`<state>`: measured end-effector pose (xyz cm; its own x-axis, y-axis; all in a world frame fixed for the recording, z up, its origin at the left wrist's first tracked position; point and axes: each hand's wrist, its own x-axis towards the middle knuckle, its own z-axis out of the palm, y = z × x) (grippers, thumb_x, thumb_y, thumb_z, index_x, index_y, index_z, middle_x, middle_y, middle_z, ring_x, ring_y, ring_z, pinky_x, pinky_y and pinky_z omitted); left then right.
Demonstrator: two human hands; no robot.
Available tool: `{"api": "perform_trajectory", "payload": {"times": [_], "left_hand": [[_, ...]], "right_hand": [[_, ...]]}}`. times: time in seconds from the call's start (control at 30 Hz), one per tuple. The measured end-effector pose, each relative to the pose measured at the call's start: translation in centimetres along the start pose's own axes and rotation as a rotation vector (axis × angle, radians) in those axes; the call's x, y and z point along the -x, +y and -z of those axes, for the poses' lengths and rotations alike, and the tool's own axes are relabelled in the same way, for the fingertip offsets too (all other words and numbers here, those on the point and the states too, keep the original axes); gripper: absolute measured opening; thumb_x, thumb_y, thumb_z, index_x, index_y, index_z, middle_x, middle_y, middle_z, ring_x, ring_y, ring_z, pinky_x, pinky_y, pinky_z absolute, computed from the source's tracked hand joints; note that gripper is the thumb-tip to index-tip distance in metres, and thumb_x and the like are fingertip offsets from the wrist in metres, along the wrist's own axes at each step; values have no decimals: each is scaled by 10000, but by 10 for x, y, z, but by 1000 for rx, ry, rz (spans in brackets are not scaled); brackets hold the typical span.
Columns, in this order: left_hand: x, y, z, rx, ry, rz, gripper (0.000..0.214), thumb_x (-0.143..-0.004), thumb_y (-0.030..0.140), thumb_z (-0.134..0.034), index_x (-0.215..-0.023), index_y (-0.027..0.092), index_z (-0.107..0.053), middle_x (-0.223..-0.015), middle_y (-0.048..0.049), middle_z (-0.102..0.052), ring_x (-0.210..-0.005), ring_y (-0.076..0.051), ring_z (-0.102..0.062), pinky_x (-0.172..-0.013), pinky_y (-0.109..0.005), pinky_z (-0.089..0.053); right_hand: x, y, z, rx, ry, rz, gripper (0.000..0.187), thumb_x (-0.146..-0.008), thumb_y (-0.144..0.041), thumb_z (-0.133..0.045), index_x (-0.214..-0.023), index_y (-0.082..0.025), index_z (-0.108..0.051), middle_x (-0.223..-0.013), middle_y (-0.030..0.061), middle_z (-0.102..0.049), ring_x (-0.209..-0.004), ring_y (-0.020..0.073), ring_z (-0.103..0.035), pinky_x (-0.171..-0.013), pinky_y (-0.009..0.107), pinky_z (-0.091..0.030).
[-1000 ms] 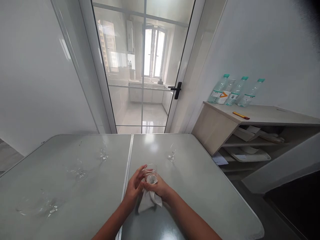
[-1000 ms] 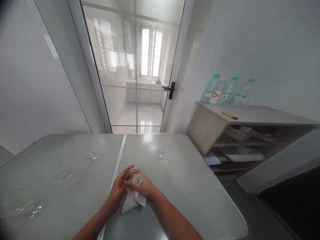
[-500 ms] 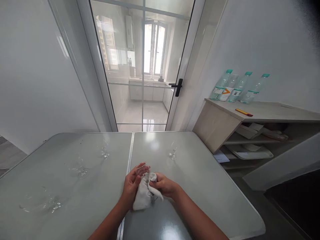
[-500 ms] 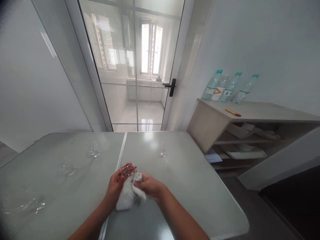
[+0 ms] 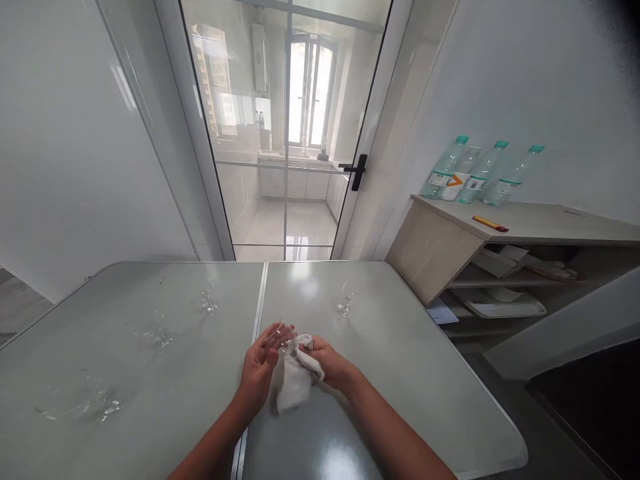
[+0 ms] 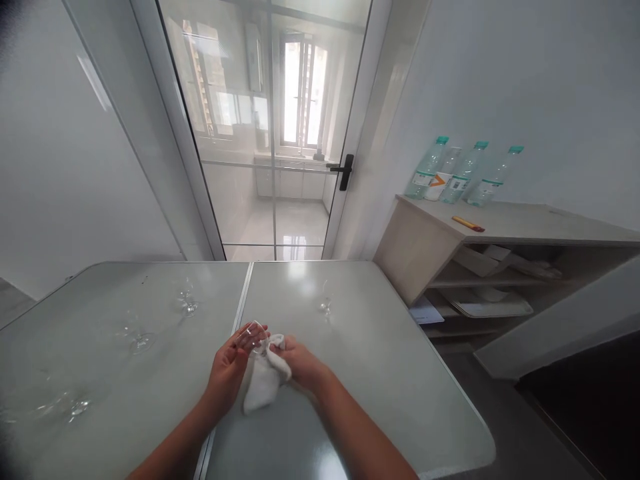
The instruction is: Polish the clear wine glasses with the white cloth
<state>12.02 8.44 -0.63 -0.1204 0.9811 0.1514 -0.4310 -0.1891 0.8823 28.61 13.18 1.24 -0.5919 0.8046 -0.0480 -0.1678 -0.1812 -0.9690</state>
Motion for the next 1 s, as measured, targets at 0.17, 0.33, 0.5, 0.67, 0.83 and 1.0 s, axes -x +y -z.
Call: {"api": "perform_trajectory", "payload": {"times": [0.17, 0.33, 0.5, 0.67, 0.83, 1.0], "left_hand": [[6, 7, -6, -144, 23, -194, 581, -907, 433, -753, -1421, 224, -580, -1440, -182, -627, -1326, -358, -619, -1122, -546, -516], [8, 6, -4, -302, 74, -434, 530, -936, 341, -722, -1432, 269, -548, -1433, -134, -607, -1377, -327, -572, -1089, -526, -563], [12, -9, 5, -655, -181, -516, 541, -959, 292, -672, -1475, 269, -515, -1411, -148, -628, -1341, -326, -606, -1040, -487, -604], [16, -16, 6, -836, -445, -776, 599, -997, 137, -549, -1564, 255, -396, -1467, -176, -593, -1379, -294, -579, -1119, -510, -534], [12, -12, 4, -854, -427, -818, 614, -994, 128, -551, -1574, 229, -376, -1461, -192, -589, -1391, -290, -567, -1114, -486, -536], [13, -12, 5, -870, -424, -825, 630, -994, 161, -571, -1584, 224, -361, -1441, -193, -608, -1375, -298, -581, -1096, -490, -549]], "right_hand": [[2, -17, 10, 72, 487, 305, 436, -864, -603, -721, -869, -168, -688, -774, 14, -614, -710, 155, -507, -672, 260, -413], [-1, -20, 3, -107, 515, 252, 430, -839, -585, -736, -988, -181, -729, -825, 36, -690, -788, 191, -595, -728, 280, -472], [-9, -6, -9, -223, 163, 58, 259, -717, -377, -831, -818, -150, -758, -686, 13, -679, -664, 160, -588, -633, 258, -450], [-9, -3, 2, -222, 339, 72, 228, -570, -246, -872, -656, -140, -690, -592, -35, -611, -555, 99, -483, -526, 218, -358], [-6, -10, 5, -236, 400, 34, 261, -546, -231, -867, -684, -151, -661, -620, -35, -616, -575, 100, -488, -547, 217, -379], [-6, -10, -6, -227, 162, -19, 229, -613, -302, -817, -688, -149, -665, -623, -24, -601, -588, 108, -477, -548, 222, -372]]}}
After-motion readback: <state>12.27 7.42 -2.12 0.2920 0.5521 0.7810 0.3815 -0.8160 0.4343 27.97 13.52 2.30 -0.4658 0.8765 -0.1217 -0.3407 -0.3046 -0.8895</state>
